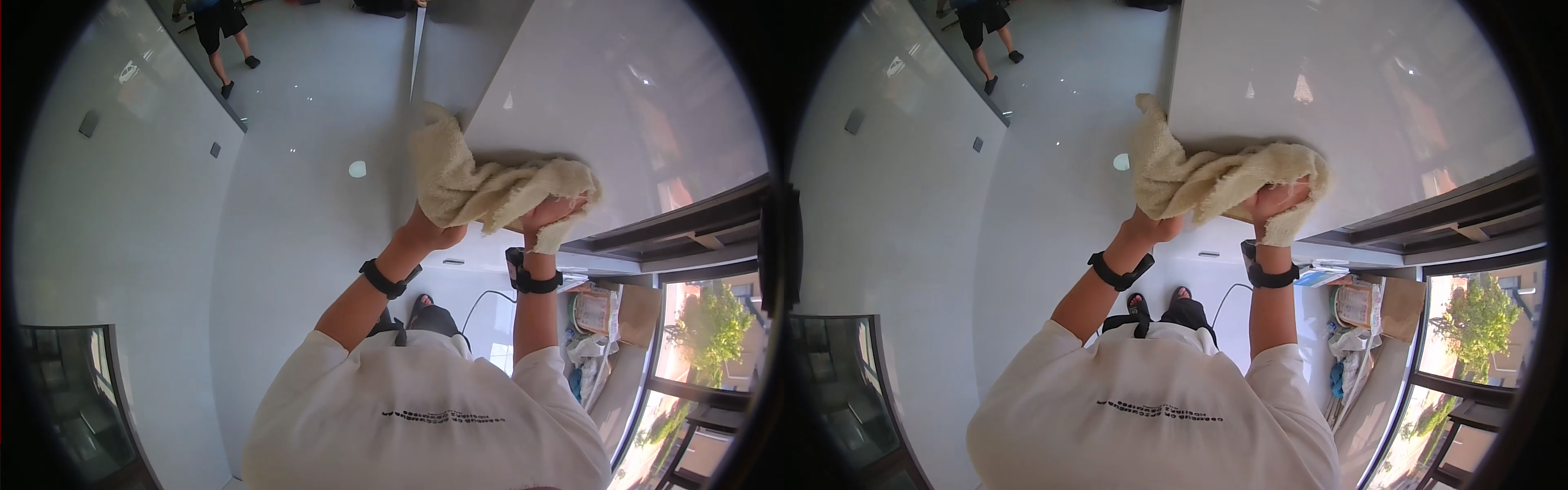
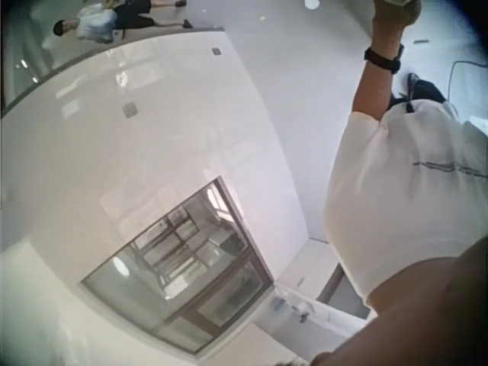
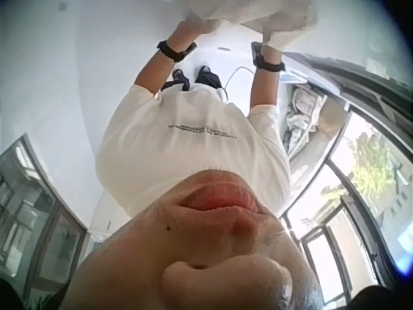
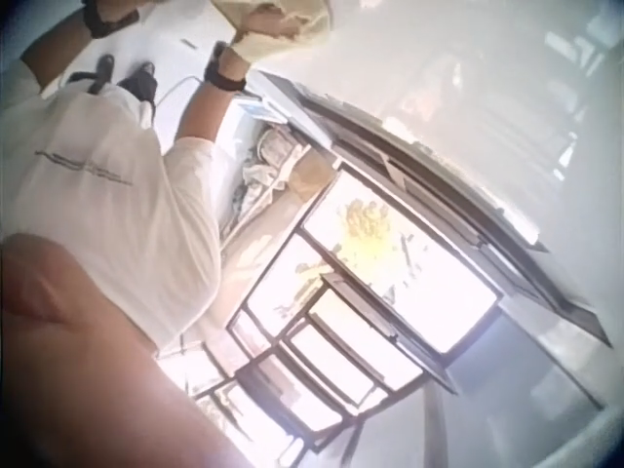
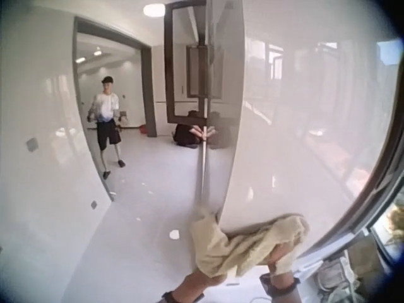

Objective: Wiping a large white surface with a cloth and then rinsing the cloth in a sink.

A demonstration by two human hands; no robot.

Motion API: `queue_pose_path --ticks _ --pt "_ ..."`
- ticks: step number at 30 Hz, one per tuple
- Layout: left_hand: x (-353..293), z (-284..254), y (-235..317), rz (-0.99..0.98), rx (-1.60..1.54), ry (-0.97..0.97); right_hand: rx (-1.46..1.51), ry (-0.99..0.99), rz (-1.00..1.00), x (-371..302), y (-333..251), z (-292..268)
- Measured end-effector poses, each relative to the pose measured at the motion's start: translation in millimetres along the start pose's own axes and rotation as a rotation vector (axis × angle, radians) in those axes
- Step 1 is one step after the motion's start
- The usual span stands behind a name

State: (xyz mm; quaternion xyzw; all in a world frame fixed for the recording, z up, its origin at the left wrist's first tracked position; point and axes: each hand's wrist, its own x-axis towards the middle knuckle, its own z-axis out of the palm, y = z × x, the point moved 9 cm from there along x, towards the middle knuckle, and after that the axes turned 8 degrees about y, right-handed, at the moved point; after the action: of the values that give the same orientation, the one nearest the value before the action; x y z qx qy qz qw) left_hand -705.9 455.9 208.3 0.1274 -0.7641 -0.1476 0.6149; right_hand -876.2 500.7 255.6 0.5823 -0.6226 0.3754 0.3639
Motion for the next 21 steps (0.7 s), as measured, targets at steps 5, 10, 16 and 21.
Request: queue_pose_path --ticks 5,10,16,21 --pt "-9 -6 9 -0.243 -0.264 0.202 0.254 0.045 0.406 -93 80 -9" --pt "-56 5 -46 -0.636 -0.301 0.126 0.312 0.021 0.322 -89 10 15" --pt "34 -13 -51 -0.542 -0.727 0.031 0.288 -0.003 0.248 -80 19 25" --pt "59 0 -27 -0.063 -0.595 -0.058 0.181 -0.003 0.161 -70 2 8"
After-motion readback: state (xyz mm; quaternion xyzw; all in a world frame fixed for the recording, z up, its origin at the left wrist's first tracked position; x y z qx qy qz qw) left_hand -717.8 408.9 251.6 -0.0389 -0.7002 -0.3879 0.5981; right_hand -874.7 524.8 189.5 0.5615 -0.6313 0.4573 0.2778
